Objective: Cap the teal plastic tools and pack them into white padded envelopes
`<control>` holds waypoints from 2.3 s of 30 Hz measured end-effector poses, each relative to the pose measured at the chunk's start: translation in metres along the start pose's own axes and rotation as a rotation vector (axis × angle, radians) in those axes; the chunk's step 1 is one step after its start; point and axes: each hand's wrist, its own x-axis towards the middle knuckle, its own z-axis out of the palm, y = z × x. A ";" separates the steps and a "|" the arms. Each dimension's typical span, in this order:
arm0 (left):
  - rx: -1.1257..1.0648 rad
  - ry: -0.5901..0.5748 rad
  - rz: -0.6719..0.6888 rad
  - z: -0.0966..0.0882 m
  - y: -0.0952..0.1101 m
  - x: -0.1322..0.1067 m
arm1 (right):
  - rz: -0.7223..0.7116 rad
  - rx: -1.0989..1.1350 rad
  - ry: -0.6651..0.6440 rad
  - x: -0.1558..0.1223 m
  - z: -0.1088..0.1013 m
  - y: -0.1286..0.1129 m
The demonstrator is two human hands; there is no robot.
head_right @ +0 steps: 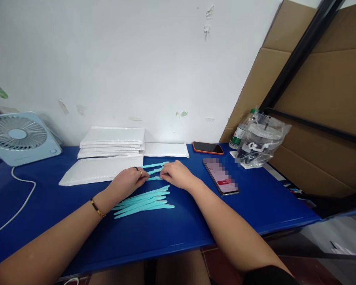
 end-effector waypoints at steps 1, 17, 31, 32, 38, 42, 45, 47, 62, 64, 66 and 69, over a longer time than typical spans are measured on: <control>0.001 0.038 -0.016 0.000 0.000 0.000 | 0.014 0.014 0.021 -0.001 -0.003 0.002; -0.267 -0.260 0.040 -0.018 0.025 -0.012 | 0.085 0.091 -0.187 -0.022 -0.026 0.022; 0.108 -0.141 0.010 -0.013 0.010 -0.007 | 0.234 0.419 -0.083 -0.019 -0.014 0.019; 0.096 -0.139 0.010 -0.013 0.010 -0.008 | 0.262 0.395 -0.102 -0.019 -0.014 0.021; 0.056 -0.132 0.011 -0.013 0.009 -0.008 | 0.178 0.186 -0.115 -0.019 -0.020 0.023; 0.054 -0.125 0.022 -0.011 0.007 -0.009 | 0.131 0.275 -0.146 -0.019 -0.020 0.015; 0.053 -0.131 0.036 -0.009 0.006 -0.008 | 0.094 0.287 -0.117 -0.016 -0.014 0.009; 0.041 -0.129 0.047 -0.008 0.005 -0.006 | 0.068 0.284 -0.100 -0.011 -0.006 0.006; -0.343 -0.307 0.060 -0.026 0.023 -0.017 | 0.419 0.067 -0.258 -0.046 -0.058 0.034; -0.369 -0.335 0.012 -0.024 0.025 -0.017 | 0.444 0.021 -0.295 -0.046 -0.053 0.037; -0.393 -0.351 -0.029 -0.022 0.025 -0.016 | 0.453 0.041 -0.315 -0.042 -0.046 0.036; -0.409 -0.338 -0.078 -0.018 0.022 -0.015 | 0.415 0.111 -0.335 -0.036 -0.039 0.028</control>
